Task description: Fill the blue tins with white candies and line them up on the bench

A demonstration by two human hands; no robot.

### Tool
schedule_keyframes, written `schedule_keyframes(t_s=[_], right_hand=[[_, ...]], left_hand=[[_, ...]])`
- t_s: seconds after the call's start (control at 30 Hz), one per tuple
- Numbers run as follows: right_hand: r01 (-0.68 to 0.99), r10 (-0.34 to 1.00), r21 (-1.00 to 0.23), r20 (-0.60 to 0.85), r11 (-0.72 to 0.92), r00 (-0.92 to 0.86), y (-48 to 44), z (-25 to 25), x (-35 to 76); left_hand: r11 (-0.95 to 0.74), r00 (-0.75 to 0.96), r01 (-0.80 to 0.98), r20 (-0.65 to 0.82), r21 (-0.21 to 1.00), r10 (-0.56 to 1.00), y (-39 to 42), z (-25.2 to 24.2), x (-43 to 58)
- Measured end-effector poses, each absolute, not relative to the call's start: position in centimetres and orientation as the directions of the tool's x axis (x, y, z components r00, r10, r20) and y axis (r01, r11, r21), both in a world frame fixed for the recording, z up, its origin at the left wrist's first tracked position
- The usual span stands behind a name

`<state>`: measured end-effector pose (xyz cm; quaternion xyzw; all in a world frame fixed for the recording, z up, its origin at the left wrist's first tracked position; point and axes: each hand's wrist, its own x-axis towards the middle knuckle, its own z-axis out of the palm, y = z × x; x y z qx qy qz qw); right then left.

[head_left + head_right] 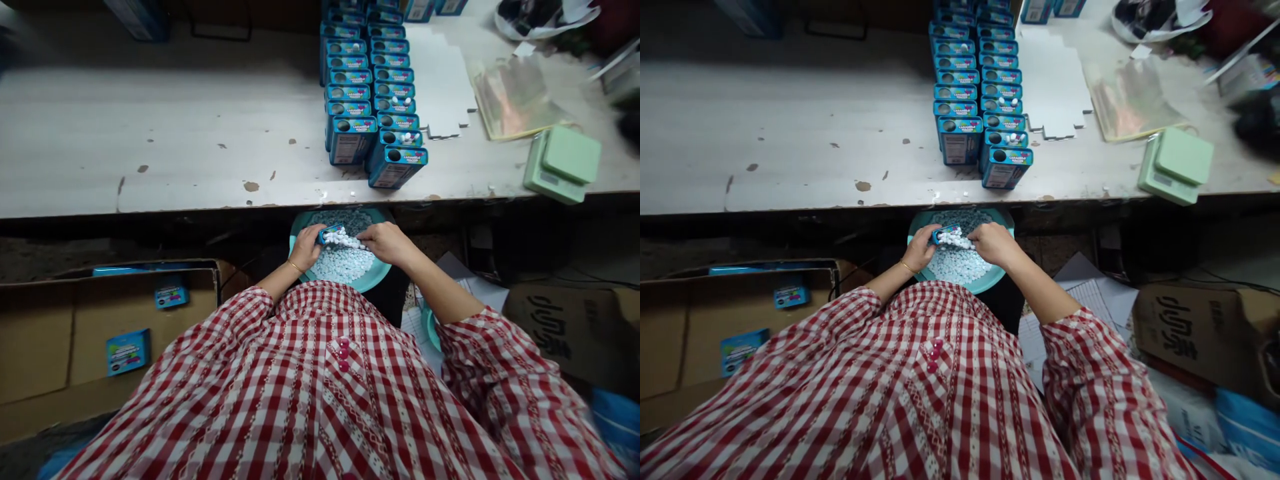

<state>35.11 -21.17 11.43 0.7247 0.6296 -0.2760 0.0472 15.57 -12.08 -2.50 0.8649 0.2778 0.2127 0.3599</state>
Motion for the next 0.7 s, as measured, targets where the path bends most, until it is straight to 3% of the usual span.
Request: schedule_keyframes(t_s=[0.17, 0.33, 0.43, 0.5, 0.6, 0.7], right_hand=[[0.986, 0.839, -0.072, -0.537, -0.152, 0.090, -18.9, 14.3, 32.1], [0.984, 0.873, -0.106, -0.481, -0.145, 0.077, -21.1, 14.6, 34.2], [0.942, 0.895, -0.227, -0.427, -0.249, 0.134, -23.3, 11.2, 37.1], [0.914, 0.871, -0.267, -0.466, -0.306, 0.156, -24.0, 7.3, 37.9], [0.921, 0.820, -0.184, -0.537, -0.343, 0.198, -23.6, 1.2, 36.1], [0.929, 0.819, -0.203, -0.554, -0.308, 0.150, -23.0, -2.6, 32.6]], left_hand=[[-0.610, 0.767, 0.343, 0.161, 0.714, 0.621, -12.2, -2.6, 15.8], [-0.552, 0.716, 0.347, 0.165, 0.759, 0.678, -11.9, -2.9, 15.1], [-0.491, 0.655, 0.353, 0.165, 0.797, 0.738, -11.6, -2.9, 14.6], [-0.446, 0.609, 0.365, 0.153, 0.818, 0.779, -11.4, -2.9, 14.3], [-0.401, 0.574, 0.373, 0.131, 0.837, 0.808, -11.2, -2.8, 14.0], [-0.397, 0.576, 0.365, 0.131, 0.842, 0.807, -11.1, -2.6, 13.8]])
